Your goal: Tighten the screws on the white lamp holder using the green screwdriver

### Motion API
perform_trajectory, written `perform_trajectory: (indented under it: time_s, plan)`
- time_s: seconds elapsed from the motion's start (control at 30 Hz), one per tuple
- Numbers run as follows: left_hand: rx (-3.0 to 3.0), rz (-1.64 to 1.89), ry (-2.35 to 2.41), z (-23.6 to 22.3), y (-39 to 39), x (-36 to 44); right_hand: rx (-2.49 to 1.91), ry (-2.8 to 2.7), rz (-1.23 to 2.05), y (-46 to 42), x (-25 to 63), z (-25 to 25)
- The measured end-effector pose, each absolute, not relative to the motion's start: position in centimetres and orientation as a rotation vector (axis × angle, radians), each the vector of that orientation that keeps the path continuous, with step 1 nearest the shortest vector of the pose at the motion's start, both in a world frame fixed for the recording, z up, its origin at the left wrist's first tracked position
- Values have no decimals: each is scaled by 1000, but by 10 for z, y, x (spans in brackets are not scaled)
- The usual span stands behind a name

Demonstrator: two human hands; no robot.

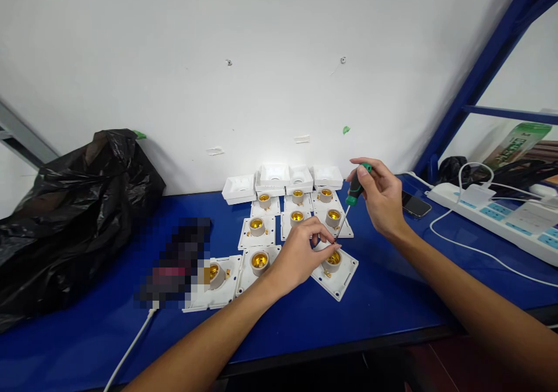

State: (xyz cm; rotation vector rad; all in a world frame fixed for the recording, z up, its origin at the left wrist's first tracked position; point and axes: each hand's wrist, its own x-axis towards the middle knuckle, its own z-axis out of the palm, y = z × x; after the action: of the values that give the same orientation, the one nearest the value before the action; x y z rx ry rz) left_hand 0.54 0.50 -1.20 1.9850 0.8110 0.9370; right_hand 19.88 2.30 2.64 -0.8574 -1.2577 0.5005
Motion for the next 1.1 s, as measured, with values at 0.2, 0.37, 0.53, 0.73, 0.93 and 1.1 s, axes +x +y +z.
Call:
perform_trajectory:
  time_s: [0.2, 0.37, 0.53, 0.73, 0.93, 1.1]
  plan:
    - [1995, 929, 820, -12, 6, 5, -872, -1266, 464, 23, 199, 27]
    - [1997, 911, 837, -11, 5, 5, -875, -1279, 455, 22, 199, 27]
    - [2010, 899, 830, -8, 4, 5, -872, -1297, 442, 20, 197, 29]
    - [2010, 901, 808, -8, 3, 5, -852, -1311, 411, 15, 194, 31]
    - [2009, 925, 796, -10, 4, 5, -857, -1335, 388, 13, 192, 33]
    - [2006, 924, 801, -10, 5, 5, -865, -1312, 385, 14, 193, 33]
